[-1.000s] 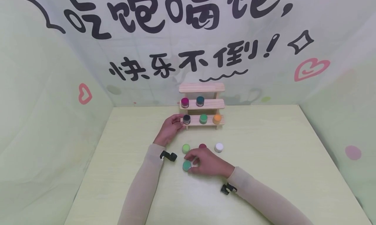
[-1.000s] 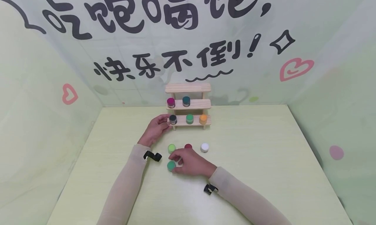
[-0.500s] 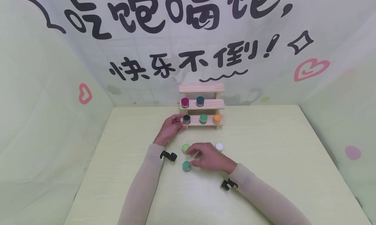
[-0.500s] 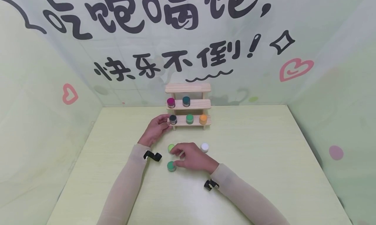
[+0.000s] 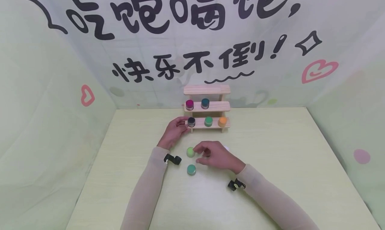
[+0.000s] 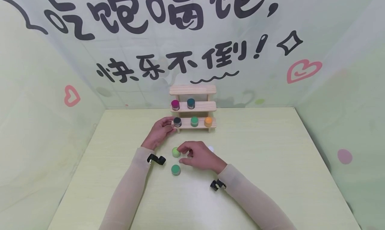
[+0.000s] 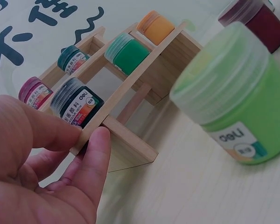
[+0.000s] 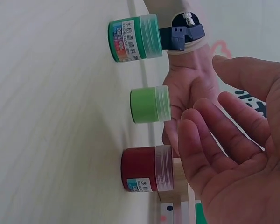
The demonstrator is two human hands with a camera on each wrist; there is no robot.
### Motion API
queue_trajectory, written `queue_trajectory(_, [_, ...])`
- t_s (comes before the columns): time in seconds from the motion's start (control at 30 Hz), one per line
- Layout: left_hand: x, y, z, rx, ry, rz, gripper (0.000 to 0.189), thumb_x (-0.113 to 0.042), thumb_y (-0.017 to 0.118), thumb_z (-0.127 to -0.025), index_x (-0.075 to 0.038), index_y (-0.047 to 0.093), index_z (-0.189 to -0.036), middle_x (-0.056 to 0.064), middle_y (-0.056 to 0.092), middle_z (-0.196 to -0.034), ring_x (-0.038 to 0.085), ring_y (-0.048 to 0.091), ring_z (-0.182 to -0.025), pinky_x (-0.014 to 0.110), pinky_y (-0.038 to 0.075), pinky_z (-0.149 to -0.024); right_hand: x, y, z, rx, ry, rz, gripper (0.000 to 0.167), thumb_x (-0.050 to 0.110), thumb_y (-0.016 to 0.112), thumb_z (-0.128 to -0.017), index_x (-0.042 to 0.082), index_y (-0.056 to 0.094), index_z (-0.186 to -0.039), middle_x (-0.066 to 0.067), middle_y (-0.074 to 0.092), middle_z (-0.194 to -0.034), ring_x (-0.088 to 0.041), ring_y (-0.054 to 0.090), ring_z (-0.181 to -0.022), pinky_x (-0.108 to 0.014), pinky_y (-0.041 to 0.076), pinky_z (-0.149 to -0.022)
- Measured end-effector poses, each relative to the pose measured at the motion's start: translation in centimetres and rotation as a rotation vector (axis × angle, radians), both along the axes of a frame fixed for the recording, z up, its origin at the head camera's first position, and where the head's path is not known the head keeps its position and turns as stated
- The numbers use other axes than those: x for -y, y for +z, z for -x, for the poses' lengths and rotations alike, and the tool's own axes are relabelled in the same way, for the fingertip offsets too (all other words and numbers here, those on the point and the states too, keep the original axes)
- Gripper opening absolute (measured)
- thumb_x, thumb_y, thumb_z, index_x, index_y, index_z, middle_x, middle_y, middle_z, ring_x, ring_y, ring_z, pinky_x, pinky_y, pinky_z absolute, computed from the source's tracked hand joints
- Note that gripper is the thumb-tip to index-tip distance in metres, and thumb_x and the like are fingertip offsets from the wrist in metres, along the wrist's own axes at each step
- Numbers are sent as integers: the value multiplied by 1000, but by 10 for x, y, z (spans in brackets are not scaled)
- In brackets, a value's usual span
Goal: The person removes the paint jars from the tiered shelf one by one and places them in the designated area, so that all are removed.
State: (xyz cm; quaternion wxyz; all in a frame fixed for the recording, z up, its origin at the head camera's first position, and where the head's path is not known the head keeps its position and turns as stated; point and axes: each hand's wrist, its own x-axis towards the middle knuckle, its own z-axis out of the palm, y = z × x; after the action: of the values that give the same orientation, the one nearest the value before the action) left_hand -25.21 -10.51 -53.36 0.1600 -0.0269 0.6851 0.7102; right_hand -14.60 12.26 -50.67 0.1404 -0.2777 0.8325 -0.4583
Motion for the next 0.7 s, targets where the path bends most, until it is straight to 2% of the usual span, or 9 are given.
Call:
queue_trajectory(0.13, [1, 0, -1, -4, -1, 2, 43, 4, 59, -99, -9, 63, -140, 18, 65, -128, 21, 67, -111, 30, 64, -101, -2, 3, 2, -6, -7, 6, 34, 20, 83, -92, 11, 74, -123, -6, 78, -114, -22, 70, -96, -31, 65, -84])
queue_trajectory(0.3, [0, -1, 0, -13, -4, -4, 44, 5, 58, -99, -8, 63, -140, 19, 66, -130, 21, 67, -112, 28, 64, -99, -4, 4, 4, -16, -22, 20, 34, 17, 82, -92, 7, 73, -123, -10, 77, -114, -24, 70, -96, -33, 67, -85])
queue_trajectory(0.53, [0, -1, 0, -11, -4, -9, 44, 5, 58, -99, -9, 64, -140, 17, 66, -127, 19, 67, -109, 27, 64, -98, -8, 1, 10, -5, -39, 40, 32, 16, 80, -94, 5, 72, -124, -12, 76, -118, -23, 72, -102, -27, 67, -88])
queue_trajectory(0.7, [-1, -1, 0, -6, -2, -20, 45, 6, 58, -98, -8, 63, -141, 17, 65, -127, 19, 66, -109, 27, 65, -97, -10, 5, 14, -22, -59, 44, 33, 18, 80, -95, 4, 72, -123, -13, 76, -121, -23, 73, -106, -30, 67, -89])
